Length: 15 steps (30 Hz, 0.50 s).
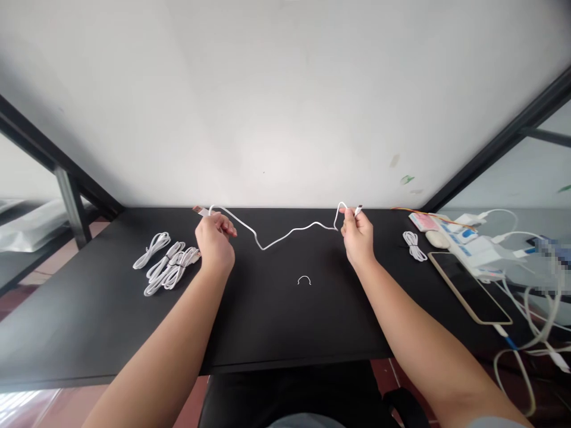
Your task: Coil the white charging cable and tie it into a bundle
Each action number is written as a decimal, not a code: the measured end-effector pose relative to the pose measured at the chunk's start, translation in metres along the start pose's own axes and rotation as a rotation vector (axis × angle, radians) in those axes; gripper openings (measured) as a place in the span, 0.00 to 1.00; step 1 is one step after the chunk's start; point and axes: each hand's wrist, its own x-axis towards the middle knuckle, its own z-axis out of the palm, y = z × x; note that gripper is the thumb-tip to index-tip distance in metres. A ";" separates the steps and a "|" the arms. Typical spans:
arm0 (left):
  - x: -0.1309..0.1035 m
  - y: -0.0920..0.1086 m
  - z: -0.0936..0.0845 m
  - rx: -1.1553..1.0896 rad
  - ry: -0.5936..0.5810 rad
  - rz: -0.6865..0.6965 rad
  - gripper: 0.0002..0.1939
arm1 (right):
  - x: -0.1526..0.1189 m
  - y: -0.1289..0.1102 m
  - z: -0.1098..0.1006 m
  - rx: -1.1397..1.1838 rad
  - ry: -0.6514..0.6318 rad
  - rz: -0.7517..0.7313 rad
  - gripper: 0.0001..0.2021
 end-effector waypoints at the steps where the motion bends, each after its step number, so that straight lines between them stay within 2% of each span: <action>1: -0.002 -0.003 0.000 0.036 -0.040 0.015 0.13 | -0.003 -0.004 0.002 0.017 0.010 -0.003 0.23; 6: -0.006 -0.017 -0.003 0.163 -0.180 0.039 0.10 | -0.011 -0.017 0.009 0.027 -0.045 -0.021 0.21; 11: -0.006 -0.019 -0.005 0.185 -0.207 0.029 0.10 | -0.009 -0.012 0.009 0.032 -0.028 0.001 0.21; 15: -0.006 -0.019 -0.004 0.195 -0.231 0.005 0.09 | -0.007 -0.010 0.010 0.131 -0.060 0.023 0.19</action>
